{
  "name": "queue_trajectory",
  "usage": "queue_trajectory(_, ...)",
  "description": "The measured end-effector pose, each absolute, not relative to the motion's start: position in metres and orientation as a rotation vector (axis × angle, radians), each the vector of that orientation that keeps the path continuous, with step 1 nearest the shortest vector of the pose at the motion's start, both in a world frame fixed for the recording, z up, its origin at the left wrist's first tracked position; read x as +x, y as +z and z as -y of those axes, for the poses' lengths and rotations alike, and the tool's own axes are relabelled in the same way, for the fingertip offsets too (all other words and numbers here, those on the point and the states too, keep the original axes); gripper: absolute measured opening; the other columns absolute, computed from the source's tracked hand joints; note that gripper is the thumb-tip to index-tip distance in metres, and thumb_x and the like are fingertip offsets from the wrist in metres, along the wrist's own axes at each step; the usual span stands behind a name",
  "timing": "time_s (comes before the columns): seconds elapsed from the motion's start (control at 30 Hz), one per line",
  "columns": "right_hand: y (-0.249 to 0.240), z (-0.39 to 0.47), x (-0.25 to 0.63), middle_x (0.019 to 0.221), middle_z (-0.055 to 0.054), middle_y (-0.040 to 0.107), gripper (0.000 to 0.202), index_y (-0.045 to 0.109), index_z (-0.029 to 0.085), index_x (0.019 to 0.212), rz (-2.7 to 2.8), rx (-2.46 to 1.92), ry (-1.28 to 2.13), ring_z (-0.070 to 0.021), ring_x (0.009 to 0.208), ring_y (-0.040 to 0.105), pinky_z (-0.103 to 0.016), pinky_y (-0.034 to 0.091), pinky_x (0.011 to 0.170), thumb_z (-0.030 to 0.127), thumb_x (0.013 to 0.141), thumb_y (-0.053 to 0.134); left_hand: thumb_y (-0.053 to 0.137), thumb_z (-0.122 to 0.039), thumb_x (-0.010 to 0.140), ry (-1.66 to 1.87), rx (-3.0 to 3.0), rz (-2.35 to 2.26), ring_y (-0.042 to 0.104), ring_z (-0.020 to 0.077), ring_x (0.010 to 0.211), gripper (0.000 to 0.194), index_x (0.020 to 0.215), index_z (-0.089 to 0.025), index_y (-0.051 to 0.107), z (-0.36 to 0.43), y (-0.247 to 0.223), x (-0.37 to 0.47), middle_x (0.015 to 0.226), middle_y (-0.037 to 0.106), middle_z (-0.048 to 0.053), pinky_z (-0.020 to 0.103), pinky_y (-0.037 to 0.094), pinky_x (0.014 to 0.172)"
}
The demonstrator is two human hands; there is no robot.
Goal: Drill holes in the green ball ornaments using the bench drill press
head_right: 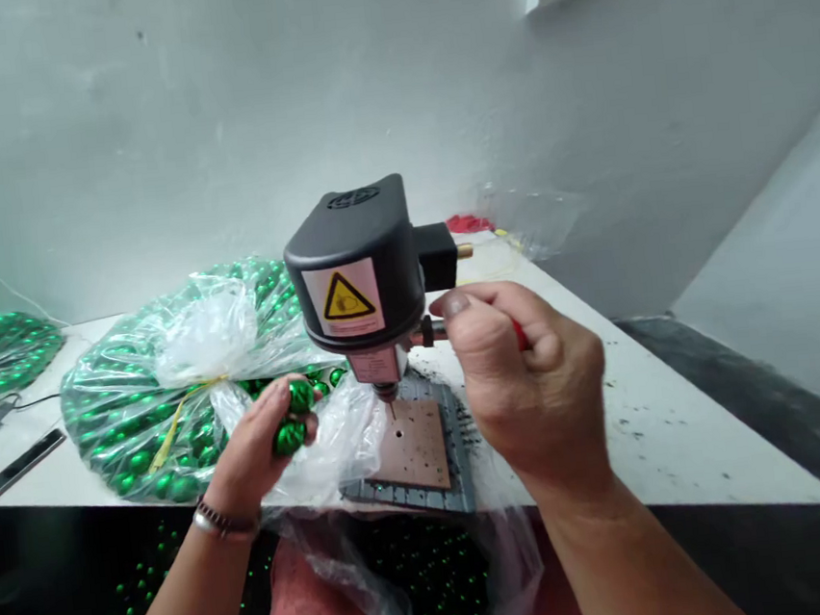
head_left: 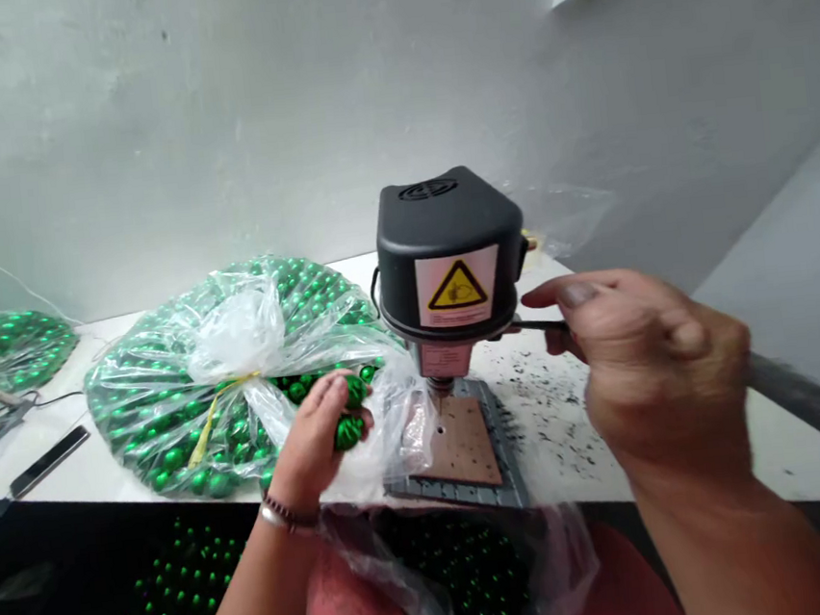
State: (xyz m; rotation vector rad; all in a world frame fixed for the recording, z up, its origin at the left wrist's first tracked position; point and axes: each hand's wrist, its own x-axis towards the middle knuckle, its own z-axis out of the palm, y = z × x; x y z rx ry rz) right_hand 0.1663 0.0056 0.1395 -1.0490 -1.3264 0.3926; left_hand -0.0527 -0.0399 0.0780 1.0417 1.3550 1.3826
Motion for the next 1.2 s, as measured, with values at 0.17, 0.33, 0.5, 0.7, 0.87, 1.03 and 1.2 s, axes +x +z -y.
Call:
queue_trajectory(0.17,0.144,-0.004,0.166,0.056,0.003,0.054,0.028,0.063,0.017,0.069,1.332,-0.967,0.458,-0.0056,0.052,0.047,-0.021,0.035,0.048,0.040,0.080,0.051,0.074,-0.035,0.061,1.039,0.820,-1.051,0.053,0.0098,0.060,0.057,0.112,-0.018,0.053,0.084,0.056,-0.001,0.077,0.059,0.002,0.020,0.037,0.052)
queue_trajectory(0.33,0.146,-0.004,0.168,0.050,0.004,0.048,0.029,0.062,0.016,0.069,1.372,-0.916,0.441,-0.0029,0.047,0.042,-0.018,0.033,0.046,0.039,0.081,0.048,0.070,-0.036,0.063,0.931,1.085,-1.521,0.053,0.0105,0.064,0.054,0.112,-0.017,0.056,0.060,0.036,0.000,0.078,0.061,0.000,0.021,0.039,0.057)
queue_trajectory(0.5,0.144,-0.004,0.170,0.048,0.006,0.043,0.028,0.061,0.016,0.067,1.379,-0.910,0.417,-0.0015,0.046,0.037,-0.016,0.031,0.045,0.037,0.081,0.048,0.062,-0.042,0.067,0.961,1.332,-1.684,0.058,0.0140,0.065,0.047,0.106,-0.016,0.058,0.013,0.021,-0.028,0.078,0.063,0.001,0.025,0.044,0.062)
queue_trajectory(0.7,0.144,-0.005,0.170,0.047,0.006,0.041,0.025,0.060,0.017,0.065,1.387,-0.887,0.407,-0.0017,0.046,0.036,-0.016,0.033,0.045,0.034,0.081,0.050,0.059,-0.045,0.070,0.994,1.286,-1.686,0.056,0.0132,0.059,0.047,0.105,-0.015,0.056,-0.009,0.010,-0.050,0.060,0.057,-0.001,0.022,0.038,0.051)
queue_trajectory(0.87,0.143,-0.005,0.170,0.048,0.006,0.041,0.027,0.060,0.017,0.067,1.376,-0.895,0.427,-0.0023,0.046,0.036,-0.017,0.031,0.044,0.037,0.081,0.049,0.063,-0.040,0.068,0.966,1.273,-1.450,0.058,0.0121,0.063,0.043,0.104,-0.017,0.055,0.005,0.026,-0.037,0.072,0.062,0.000,0.022,0.042,0.057)
queue_trajectory(1.03,0.143,-0.004,0.170,0.049,0.005,0.043,0.031,0.060,0.016,0.066,1.377,-0.893,0.419,-0.0027,0.048,0.039,-0.017,0.032,0.046,0.039,0.082,0.047,0.067,-0.032,0.062,0.895,1.354,-1.464,0.061,0.0151,0.076,0.044,0.103,-0.018,0.059,0.010,0.024,-0.024,0.095,0.064,0.003,0.025,0.047,0.064)
queue_trajectory(1.2,0.144,-0.004,0.171,0.049,0.006,0.041,0.029,0.059,0.016,0.066,1.392,-0.869,0.423,-0.0023,0.048,0.036,-0.017,0.034,0.049,0.037,0.083,0.047,0.064,-0.031,0.067,0.649,1.414,-1.409,0.059,0.0138,0.067,0.044,0.107,-0.016,0.057,0.007,0.030,-0.020,0.082,0.063,0.002,0.026,0.047,0.062)
